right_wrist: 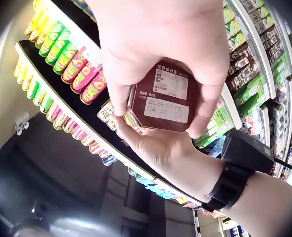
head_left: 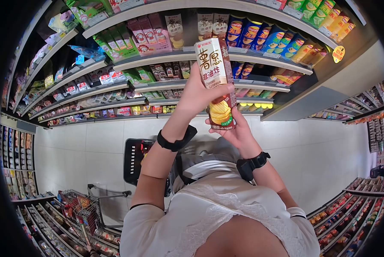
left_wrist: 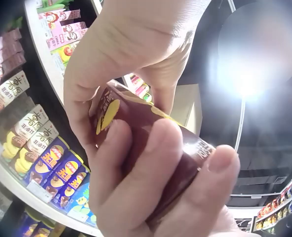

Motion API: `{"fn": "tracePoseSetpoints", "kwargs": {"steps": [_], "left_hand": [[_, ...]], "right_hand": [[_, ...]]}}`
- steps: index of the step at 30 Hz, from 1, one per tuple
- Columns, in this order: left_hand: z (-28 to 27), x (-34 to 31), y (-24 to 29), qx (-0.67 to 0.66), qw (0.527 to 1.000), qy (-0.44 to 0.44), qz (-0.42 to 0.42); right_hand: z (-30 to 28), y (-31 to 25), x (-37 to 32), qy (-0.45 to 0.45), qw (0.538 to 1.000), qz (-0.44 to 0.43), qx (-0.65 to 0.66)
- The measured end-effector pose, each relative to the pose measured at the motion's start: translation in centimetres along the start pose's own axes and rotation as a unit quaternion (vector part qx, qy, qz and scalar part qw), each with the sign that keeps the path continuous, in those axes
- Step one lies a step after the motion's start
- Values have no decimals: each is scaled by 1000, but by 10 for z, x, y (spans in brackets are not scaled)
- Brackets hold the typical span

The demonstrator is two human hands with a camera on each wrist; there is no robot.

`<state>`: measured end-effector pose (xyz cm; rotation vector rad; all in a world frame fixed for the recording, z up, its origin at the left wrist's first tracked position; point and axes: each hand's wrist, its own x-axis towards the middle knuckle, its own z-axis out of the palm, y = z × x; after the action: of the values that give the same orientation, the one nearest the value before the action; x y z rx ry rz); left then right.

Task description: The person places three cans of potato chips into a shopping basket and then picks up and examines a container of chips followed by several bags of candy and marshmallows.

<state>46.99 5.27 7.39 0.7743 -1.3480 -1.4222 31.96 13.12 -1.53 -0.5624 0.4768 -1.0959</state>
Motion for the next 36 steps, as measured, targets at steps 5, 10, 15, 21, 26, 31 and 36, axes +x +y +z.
{"fn": "tracePoseSetpoints", "kwargs": {"steps": [5,10,15,21,26,31,36], "left_hand": [[15,-12,0,10,999,-26,19],[22,-19,-5,55,996,-67,17],[24,-22,-6,58,993,-107,-8],[18,-18,-29,62,993,-94,22],[2,-4,-49,-142,988,40,-42],[-4,-3,-43,-277,956,75,-57],[-20,-1,-47,-462,881,-28,-101]], "right_hand": [[-15,-1,-2,-32,996,10,81],[-21,-7,-6,-23,993,4,116],[-26,-14,-5,13,993,5,120],[-18,-23,-4,64,996,-28,51],[3,-28,-7,126,919,-161,-337],[14,-36,-16,57,811,-199,-547],[3,-35,-23,-29,793,-197,-576]]}}
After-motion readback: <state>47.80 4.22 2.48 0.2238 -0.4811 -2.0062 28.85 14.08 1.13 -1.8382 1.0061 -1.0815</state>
